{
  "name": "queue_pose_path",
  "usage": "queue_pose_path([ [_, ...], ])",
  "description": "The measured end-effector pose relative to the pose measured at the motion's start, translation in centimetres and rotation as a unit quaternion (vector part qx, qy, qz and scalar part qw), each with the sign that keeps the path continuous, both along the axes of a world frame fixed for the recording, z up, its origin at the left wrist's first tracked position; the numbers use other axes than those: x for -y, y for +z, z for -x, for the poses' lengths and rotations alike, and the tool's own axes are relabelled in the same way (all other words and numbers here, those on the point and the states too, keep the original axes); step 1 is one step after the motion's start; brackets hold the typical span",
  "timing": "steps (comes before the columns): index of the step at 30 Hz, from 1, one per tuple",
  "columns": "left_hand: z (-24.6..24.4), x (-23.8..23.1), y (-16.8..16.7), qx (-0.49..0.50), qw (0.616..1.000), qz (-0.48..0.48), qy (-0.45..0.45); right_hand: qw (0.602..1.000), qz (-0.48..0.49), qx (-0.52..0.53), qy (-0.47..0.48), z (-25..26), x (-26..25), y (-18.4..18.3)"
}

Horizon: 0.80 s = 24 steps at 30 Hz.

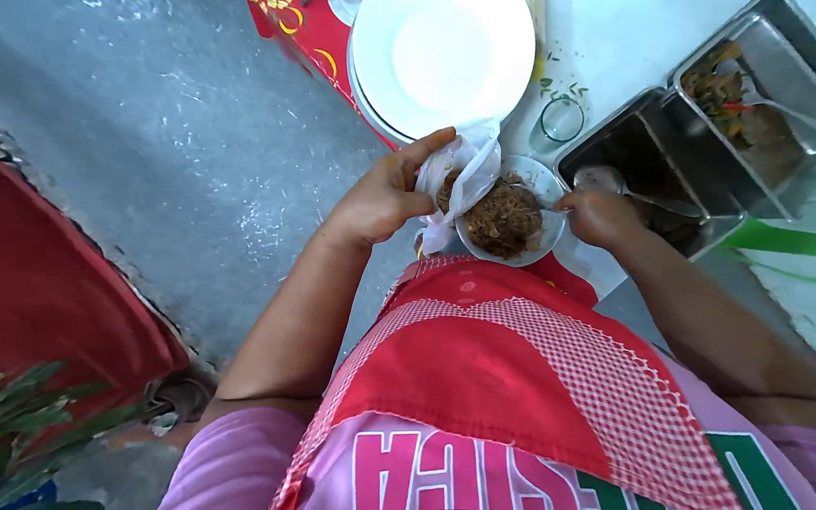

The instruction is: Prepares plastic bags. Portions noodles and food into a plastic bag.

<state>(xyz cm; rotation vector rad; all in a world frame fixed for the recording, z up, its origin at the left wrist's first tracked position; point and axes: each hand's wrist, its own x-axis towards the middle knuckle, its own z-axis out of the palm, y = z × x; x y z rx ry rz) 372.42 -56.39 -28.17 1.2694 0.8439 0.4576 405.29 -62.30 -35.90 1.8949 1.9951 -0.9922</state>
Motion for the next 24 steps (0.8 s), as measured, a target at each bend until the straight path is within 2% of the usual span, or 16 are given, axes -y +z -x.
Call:
queue_pose_path([
  [2,-0.1,-0.1,-0.1,0.006,1.000,-0.001,-0.002,1.000,0.020,-0.021,0.011,0.8,-0.2,-1.1],
  [6,-0.3,-0.2,0.0,0.000,1.000,-0.001,-0.003,1.000,0.030,0.010,0.000,2.8,-0.6,-1.2],
  [13,-0.8,0.0,-0.1,0.016,1.000,0.004,-0.002,0.998,0.053,-0.036,-0.026,2.3,-1.2,-2.9],
  [24,-1.5,0.1,-0.1,0.032,0.999,0.012,0.000,0.987,-0.047,-0.137,-0.069,-0.6,0.2,-5.0],
])
